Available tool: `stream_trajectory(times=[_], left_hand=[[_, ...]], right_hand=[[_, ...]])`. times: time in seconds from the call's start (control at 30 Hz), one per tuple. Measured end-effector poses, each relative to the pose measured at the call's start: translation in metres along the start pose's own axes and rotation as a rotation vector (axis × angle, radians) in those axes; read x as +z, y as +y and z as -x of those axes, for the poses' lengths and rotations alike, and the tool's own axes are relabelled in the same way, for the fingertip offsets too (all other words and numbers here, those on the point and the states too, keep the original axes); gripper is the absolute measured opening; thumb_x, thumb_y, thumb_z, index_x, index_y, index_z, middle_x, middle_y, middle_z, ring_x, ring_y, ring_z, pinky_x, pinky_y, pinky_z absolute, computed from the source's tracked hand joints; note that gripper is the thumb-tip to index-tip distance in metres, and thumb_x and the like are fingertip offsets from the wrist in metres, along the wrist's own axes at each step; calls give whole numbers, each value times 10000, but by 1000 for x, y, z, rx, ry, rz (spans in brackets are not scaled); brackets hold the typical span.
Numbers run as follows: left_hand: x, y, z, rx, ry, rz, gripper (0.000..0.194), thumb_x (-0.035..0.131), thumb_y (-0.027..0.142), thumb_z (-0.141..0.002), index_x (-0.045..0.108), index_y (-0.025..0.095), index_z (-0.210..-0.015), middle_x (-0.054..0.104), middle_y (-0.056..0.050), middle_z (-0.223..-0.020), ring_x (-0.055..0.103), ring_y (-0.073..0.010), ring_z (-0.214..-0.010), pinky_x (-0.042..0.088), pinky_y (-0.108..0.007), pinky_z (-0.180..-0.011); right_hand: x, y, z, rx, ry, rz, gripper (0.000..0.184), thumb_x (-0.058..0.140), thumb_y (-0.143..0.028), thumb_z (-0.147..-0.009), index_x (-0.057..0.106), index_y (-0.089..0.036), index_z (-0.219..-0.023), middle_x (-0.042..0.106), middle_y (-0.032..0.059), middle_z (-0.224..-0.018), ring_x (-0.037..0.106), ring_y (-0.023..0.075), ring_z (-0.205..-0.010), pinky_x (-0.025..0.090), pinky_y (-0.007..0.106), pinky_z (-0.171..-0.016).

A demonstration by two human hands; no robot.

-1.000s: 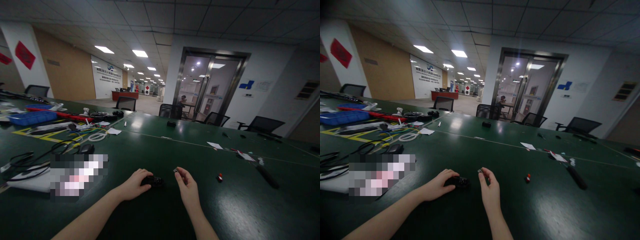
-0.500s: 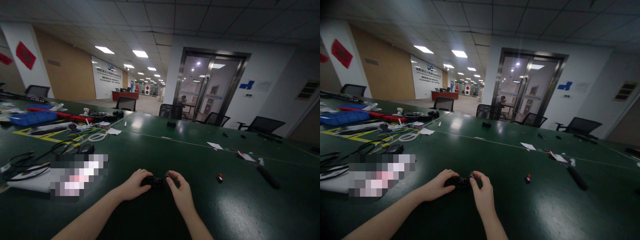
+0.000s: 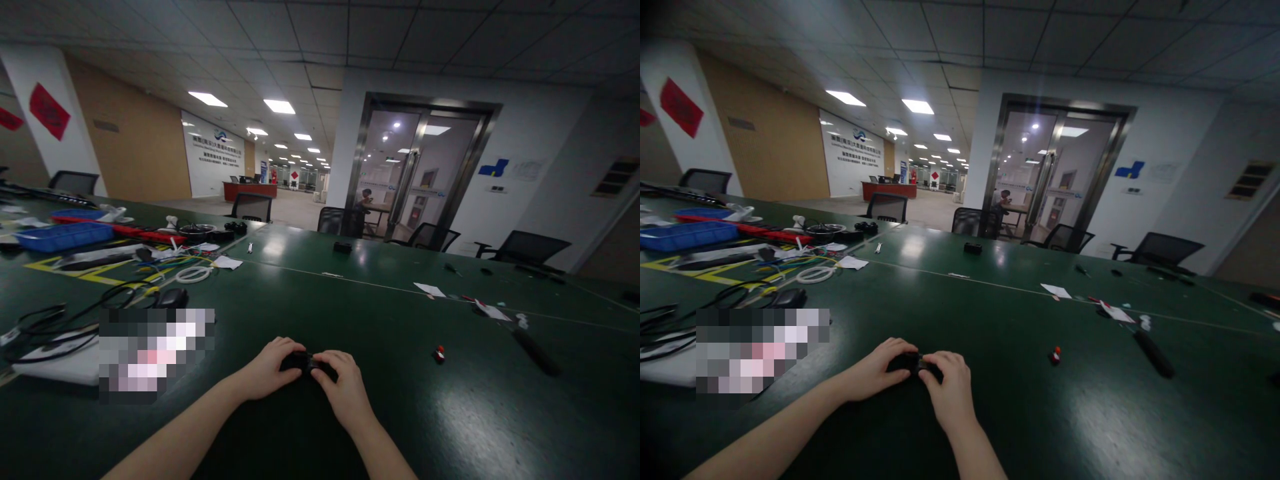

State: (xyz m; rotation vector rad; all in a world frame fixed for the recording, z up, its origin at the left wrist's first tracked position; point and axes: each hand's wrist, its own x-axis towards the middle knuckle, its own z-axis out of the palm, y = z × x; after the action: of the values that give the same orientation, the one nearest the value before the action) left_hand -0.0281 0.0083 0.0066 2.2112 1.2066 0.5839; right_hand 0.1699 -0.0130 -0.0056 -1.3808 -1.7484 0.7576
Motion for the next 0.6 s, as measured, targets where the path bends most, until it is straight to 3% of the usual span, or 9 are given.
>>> stream_trajectory(times=[0.6], left_hand=[[1, -3, 1, 2, 5, 9, 364, 572, 251, -776, 543, 233, -1138, 562, -44, -1100, 485, -220, -1040, 383, -345, -926]], right_hand=[[2, -6, 5, 7, -11, 83, 219, 597, -263, -725, 666, -347, -916, 606, -6, -1045, 515, 246, -1026, 379, 445, -894]])
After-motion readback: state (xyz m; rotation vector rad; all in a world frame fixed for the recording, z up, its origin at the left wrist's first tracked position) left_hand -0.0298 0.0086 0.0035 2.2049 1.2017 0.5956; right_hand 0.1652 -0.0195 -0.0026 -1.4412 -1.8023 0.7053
